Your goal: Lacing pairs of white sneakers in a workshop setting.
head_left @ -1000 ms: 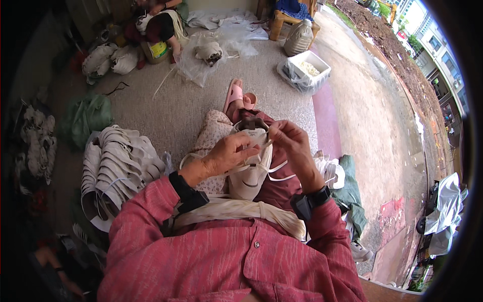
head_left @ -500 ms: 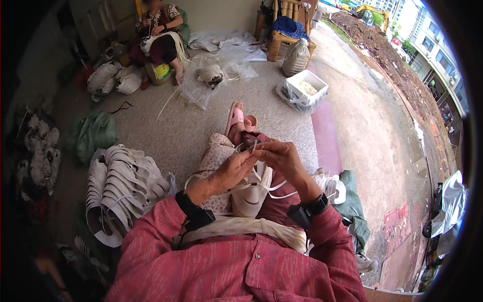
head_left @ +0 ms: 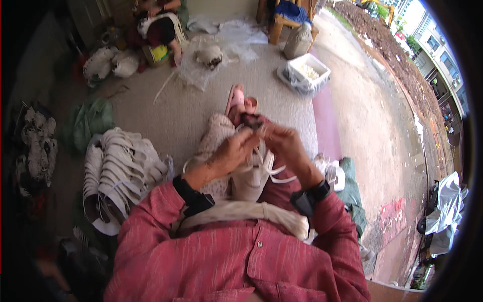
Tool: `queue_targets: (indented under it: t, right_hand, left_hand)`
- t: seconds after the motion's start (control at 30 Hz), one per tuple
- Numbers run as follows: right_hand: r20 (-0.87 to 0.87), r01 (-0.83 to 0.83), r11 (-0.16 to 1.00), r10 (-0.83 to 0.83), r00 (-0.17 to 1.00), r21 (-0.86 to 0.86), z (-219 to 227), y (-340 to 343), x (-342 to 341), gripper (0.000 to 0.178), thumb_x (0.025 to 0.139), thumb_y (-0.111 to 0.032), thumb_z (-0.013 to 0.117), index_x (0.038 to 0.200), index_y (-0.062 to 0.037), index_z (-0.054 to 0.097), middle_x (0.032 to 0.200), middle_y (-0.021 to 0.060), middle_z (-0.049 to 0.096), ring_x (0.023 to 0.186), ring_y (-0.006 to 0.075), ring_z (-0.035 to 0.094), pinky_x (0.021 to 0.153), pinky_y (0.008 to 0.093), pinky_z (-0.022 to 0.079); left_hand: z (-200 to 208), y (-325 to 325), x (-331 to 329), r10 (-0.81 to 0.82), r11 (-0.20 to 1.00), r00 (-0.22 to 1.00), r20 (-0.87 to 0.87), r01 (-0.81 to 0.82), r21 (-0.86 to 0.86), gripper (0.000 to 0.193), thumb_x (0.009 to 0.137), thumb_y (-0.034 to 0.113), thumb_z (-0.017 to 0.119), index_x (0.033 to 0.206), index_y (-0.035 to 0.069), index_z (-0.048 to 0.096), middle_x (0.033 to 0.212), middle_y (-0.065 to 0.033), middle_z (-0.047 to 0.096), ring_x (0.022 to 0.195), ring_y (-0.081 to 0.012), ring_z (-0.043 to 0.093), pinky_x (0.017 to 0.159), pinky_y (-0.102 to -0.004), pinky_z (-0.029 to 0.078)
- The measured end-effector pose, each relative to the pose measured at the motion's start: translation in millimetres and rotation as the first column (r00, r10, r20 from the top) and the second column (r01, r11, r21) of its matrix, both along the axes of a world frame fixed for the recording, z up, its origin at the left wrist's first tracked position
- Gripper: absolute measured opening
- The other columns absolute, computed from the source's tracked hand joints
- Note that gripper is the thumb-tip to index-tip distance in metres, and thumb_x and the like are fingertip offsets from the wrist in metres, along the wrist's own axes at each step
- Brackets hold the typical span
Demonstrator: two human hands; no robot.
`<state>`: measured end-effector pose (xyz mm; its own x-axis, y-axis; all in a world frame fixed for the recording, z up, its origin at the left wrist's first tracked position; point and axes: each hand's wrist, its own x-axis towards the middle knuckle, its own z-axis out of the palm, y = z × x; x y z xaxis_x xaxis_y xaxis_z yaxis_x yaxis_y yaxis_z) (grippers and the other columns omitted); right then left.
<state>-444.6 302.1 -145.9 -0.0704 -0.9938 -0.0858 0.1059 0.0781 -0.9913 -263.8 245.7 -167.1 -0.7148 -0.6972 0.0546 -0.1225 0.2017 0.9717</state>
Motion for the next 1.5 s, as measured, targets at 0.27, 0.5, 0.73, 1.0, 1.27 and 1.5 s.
queue_targets:
  t: [0.27, 0.5, 0.73, 1.0, 1.27, 1.5]
  right_hand:
    - [0.441, -0.051, 0.983, -0.032, 0.897, 0.176, 8, 2, -18, 0.022, 0.100, -0.022, 0.053, 0.103, -0.0031, 0.064, 0.079, 0.0022, 0.064, 0.054, 0.0031, 0.049, 0.047, 0.0186, 0.039]
    - [-0.994, -0.779, 0.617, 0.066, -0.091, 0.112, 37, 26, -105, 0.021, 0.087, -0.006, 0.056, 0.107, -0.0090, 0.063, 0.079, 0.0148, 0.062, 0.072, 0.0280, 0.064, 0.060, 0.0403, 0.050]
    - [-0.650, -0.111, 0.826, -0.511, -0.563, -0.553, 342, 30, -319, 0.037, 0.101, -0.022, 0.041, 0.133, -0.0119, 0.058, 0.109, 0.0140, 0.070, 0.089, 0.0224, 0.065, 0.087, 0.0344, 0.050]
    - [-0.999, 0.116, 0.992, -0.039, -0.018, -0.041, 365, 37, -268, 0.029, 0.098, -0.028, 0.050, 0.105, -0.0034, 0.064, 0.071, 0.0030, 0.057, 0.061, 0.0093, 0.056, 0.060, 0.0262, 0.048]
    - [-0.568, 0.150, 0.929, -0.329, 0.754, -0.339, 273, 50, -205, 0.044, 0.098, -0.035, 0.055, 0.127, -0.0017, 0.057, 0.084, -0.0018, 0.057, 0.062, 0.0080, 0.049, 0.057, 0.0239, 0.043]
    - [-0.286, 0.044, 0.984, -0.093, 0.954, -0.174, 21, -39, -93, 0.035, 0.097, -0.030, 0.056, 0.114, -0.0002, 0.063, 0.116, 0.0129, 0.066, 0.101, 0.0216, 0.065, 0.089, 0.0371, 0.051]
  left_hand:
    - [-58, 46, 17, -0.417, 0.375, 0.901, 0.119, 0.289, -0.881, 0.032, 0.079, 0.018, 0.069, 0.104, 0.000, 0.062, 0.113, -0.0132, 0.061, 0.113, -0.0292, 0.057, 0.098, -0.0396, 0.046]
    - [-79, 49, 10, -0.531, 0.455, 0.823, 0.205, 0.480, -0.750, 0.037, 0.080, 0.018, 0.067, 0.112, 0.001, 0.062, 0.115, -0.0120, 0.062, 0.119, -0.0278, 0.053, 0.111, -0.0424, 0.035]
    - [-82, 45, 2, -0.604, 0.472, 0.774, 0.192, 0.541, -0.696, 0.042, 0.078, 0.017, 0.071, 0.115, 0.000, 0.061, 0.124, -0.0137, 0.059, 0.128, -0.0296, 0.048, 0.114, -0.0430, 0.030]
    - [-67, 46, 7, -0.578, 0.503, 0.803, 0.145, 0.491, -0.711, 0.037, 0.077, 0.012, 0.072, 0.111, 0.001, 0.063, 0.119, -0.0167, 0.061, 0.122, -0.0328, 0.053, 0.107, -0.0431, 0.039]
    - [-13, -7, 4, 0.030, 0.634, 0.991, -0.133, -0.122, -0.764, 0.036, 0.083, 0.018, 0.067, 0.115, 0.003, 0.060, 0.119, -0.0175, 0.058, 0.115, -0.0340, 0.055, 0.101, -0.0417, 0.042]
    - [-45, -44, -33, 0.068, 0.824, 0.987, 0.144, 0.026, -0.566, 0.064, 0.082, 0.036, 0.072, 0.134, 0.005, 0.050, 0.136, -0.0178, 0.044, 0.132, -0.0348, 0.040, 0.110, -0.0413, 0.033]
